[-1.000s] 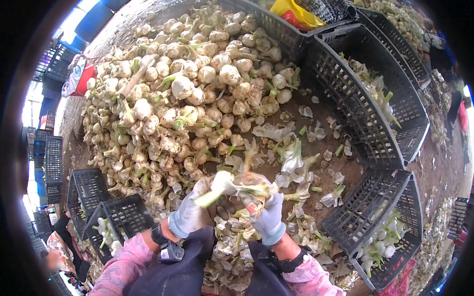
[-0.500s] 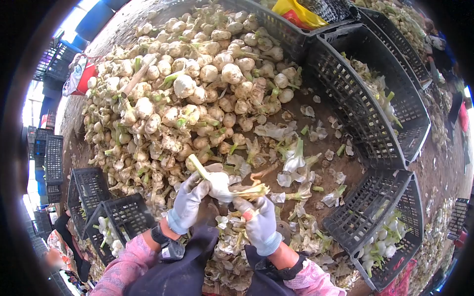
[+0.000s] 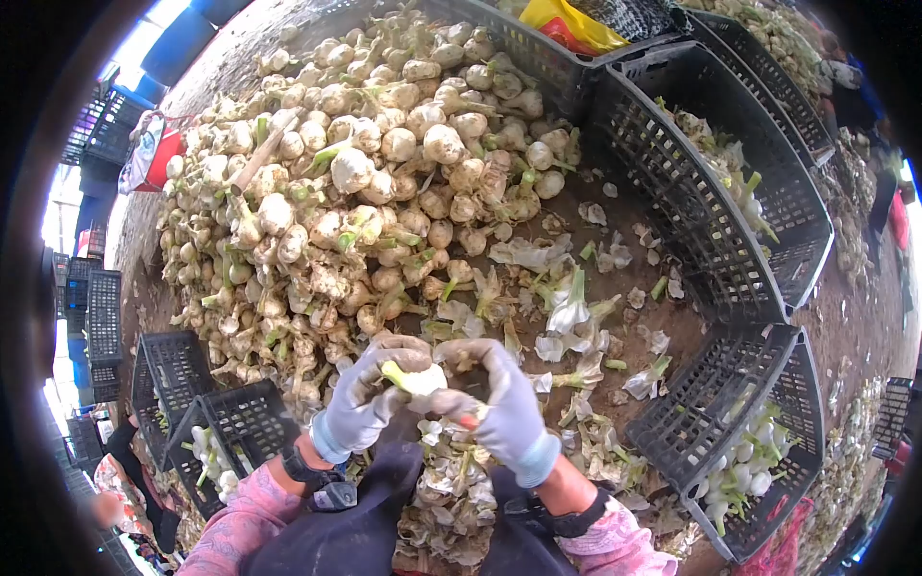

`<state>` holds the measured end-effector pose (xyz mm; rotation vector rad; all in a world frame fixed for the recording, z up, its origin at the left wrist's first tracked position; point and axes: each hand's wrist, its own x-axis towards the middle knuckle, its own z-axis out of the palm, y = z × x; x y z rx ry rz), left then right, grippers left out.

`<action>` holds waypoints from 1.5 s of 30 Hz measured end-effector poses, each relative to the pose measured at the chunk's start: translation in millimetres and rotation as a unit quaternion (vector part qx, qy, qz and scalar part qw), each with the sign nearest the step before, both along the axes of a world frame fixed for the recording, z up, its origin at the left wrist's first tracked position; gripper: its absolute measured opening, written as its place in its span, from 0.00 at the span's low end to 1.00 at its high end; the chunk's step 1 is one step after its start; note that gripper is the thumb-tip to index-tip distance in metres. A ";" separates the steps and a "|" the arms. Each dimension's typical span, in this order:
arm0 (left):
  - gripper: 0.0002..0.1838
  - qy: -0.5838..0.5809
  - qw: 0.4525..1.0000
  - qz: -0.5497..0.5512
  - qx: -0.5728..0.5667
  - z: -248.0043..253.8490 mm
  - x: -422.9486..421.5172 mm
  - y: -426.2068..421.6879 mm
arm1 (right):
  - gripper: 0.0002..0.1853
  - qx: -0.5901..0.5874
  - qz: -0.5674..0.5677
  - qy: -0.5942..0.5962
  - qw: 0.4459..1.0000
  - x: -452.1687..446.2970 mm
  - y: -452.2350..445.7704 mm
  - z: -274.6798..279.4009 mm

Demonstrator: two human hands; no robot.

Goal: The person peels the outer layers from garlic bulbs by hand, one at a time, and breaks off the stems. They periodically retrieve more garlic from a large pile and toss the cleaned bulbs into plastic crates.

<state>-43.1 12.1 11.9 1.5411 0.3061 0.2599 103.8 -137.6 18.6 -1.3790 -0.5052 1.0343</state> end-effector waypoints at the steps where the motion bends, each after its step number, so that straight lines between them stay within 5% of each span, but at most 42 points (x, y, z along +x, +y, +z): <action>1: 0.17 -0.008 1.000 -0.001 0.019 0.8 2.4 -0.4 | 0.16 0.002 0.027 -0.048 0.998 -2.0 0.9 -6.1; 4: 0.16 0.027 0.989 0.028 -0.140 3.6 -2.8 -3.9 | 0.24 -0.007 -0.006 0.294 0.956 -2.1 -3.4 -18.2; 5: 0.16 0.041 0.979 0.035 -0.198 5.5 -3.1 -4.6 | 0.23 -0.008 -0.019 0.294 0.956 -3.0 -3.5 -17.3; 7: 0.16 0.022 0.993 0.037 -0.114 0.7 0.0 -2.3 | 0.21 -0.011 -0.046 0.295 0.954 -6.5 -2.0 -7.2; 9: 0.16 0.010 0.997 0.049 -0.053 1.2 3.0 -4.6 | 0.22 -0.027 -0.051 -0.011 0.998 -11.4 1.9 -0.6; 11: 0.15 0.005 0.997 0.074 -0.012 8.1 6.7 -9.2 | 0.23 -0.007 -0.038 -0.366 0.930 -16.0 3.0 -2.8; 16: 0.16 0.006 0.994 0.099 -0.039 -1.3 0.6 -14.1 | 0.11 0.009 -0.069 -0.492 0.868 -18.8 12.5 0.2; 21: 0.17 -0.049 0.967 0.104 -0.229 15.1 1.4 -11.1 | 0.10 -0.079 -0.058 -0.305 0.947 -6.4 5.4 -24.5; 23: 0.17 -0.056 0.976 0.118 -0.177 9.2 3.2 -9.5 | 0.11 -0.077 -0.069 -0.131 0.986 -12.4 -2.6 -30.7; 24: 0.17 -0.054 0.980 0.124 -0.148 3.9 3.1 -10.0 | 0.12 -0.025 -0.078 0.070 0.994 -16.4 -2.3 -14.0; 27: 0.16 -0.050 0.991 0.112 -0.059 0.4 5.4 -9.4 | 0.12 0.000 -0.093 0.056 0.994 -27.7 7.7 4.3; 30: 0.16 -0.010 0.983 0.121 -0.138 10.9 3.6 -9.7 | 0.12 0.033 -0.050 0.267 0.962 -21.4 2.4 -12.4; 34: 0.16 -0.022 0.984 0.124 -0.125 8.4 5.0 -8.7 | 0.12 -0.009 -0.059 0.096 0.994 -18.1 2.0 -4.1; 35: 0.16 -0.033 0.987 0.128 -0.086 4.3 6.3 -8.0 | 0.14 -0.004 -0.060 -0.078 0.995 -19.3 3.5 0.8; 37: 0.15 -0.045 0.989 0.132 -0.059 5.7 8.1 -9.4 | 0.17 0.009 -0.058 -0.416 0.907 -21.3 8.0 7.0; 42: 0.10 -0.055 0.987 0.114 -0.096 6.6 3.7 -9.9 | 0.13 -0.011 -0.056 -0.430 0.901 -17.8 10.3 6.3; 45: 0.10 -0.006 0.970 0.114 -0.214 14.7 2.3 -6.1 | 0.10 -0.033 -0.041 -0.416 0.908 -15.9 11.2 -6.2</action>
